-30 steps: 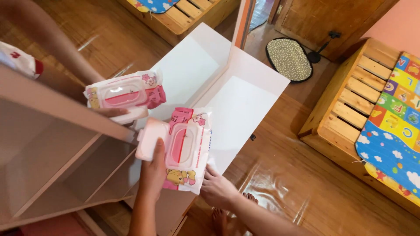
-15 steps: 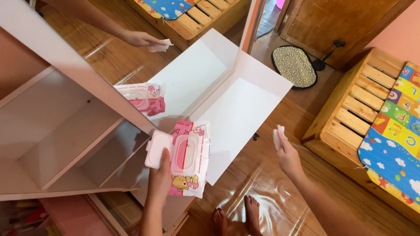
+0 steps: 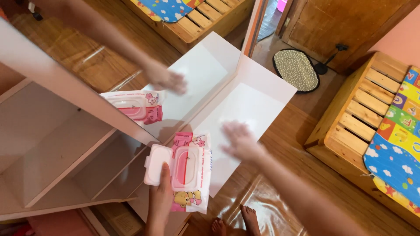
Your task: The person organizes personal care items by moving a skincare basket, a lipstick organizer, a makeup brush jar, and hairbrushes from a cabinet to a desk. They then retrieve wipes and clean the cabinet shelves and mirror surface.
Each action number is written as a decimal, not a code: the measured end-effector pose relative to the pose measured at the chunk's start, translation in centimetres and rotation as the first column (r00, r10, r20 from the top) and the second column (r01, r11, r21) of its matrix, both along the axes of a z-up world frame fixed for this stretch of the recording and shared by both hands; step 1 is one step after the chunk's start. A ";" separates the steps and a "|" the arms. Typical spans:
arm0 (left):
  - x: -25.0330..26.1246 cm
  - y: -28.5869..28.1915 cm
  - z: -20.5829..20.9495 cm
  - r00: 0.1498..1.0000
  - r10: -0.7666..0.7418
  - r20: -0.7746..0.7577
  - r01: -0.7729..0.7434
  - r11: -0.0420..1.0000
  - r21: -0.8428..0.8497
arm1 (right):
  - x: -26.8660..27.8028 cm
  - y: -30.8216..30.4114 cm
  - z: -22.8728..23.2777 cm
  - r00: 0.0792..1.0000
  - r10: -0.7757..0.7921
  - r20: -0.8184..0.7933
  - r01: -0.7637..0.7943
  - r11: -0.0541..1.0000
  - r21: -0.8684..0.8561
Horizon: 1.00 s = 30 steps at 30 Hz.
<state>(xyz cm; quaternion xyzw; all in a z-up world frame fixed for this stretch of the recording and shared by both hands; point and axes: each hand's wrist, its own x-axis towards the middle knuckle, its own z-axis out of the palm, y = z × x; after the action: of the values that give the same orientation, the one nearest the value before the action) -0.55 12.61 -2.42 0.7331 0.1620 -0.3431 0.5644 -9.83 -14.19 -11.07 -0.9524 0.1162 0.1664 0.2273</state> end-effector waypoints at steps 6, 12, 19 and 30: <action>-0.5 -0.6 -1.6 0.998 -0.061 0.021 0.060 0.997 0.042 | 0.1 -9.9 4.5 0.883 -0.424 -0.202 0.391 0.902 -0.183; -1.5 -1.5 -2.9 0.996 -0.088 0.027 0.086 0.994 0.061 | -3.5 -19.0 -9.4 0.858 -0.460 0.230 0.510 0.817 -0.268; -2.2 -4.4 -4.6 0.991 -0.137 0.015 0.137 0.991 0.007 | -4.4 -13.4 -1.1 0.000 -0.999 0.033 0.814 0.019 0.581; -2.1 -9.7 -6.4 0.972 0.028 0.233 -0.013 0.998 -0.066 | -11.4 -10.3 1.8 0.089 -0.928 -0.361 -0.001 -0.362 0.932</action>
<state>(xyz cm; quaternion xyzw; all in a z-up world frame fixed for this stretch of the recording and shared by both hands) -2.67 2.93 -8.86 0.7481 0.0911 -0.2538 0.6063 -21.25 -24.44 -9.23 -0.2572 0.3906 -0.3496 0.8118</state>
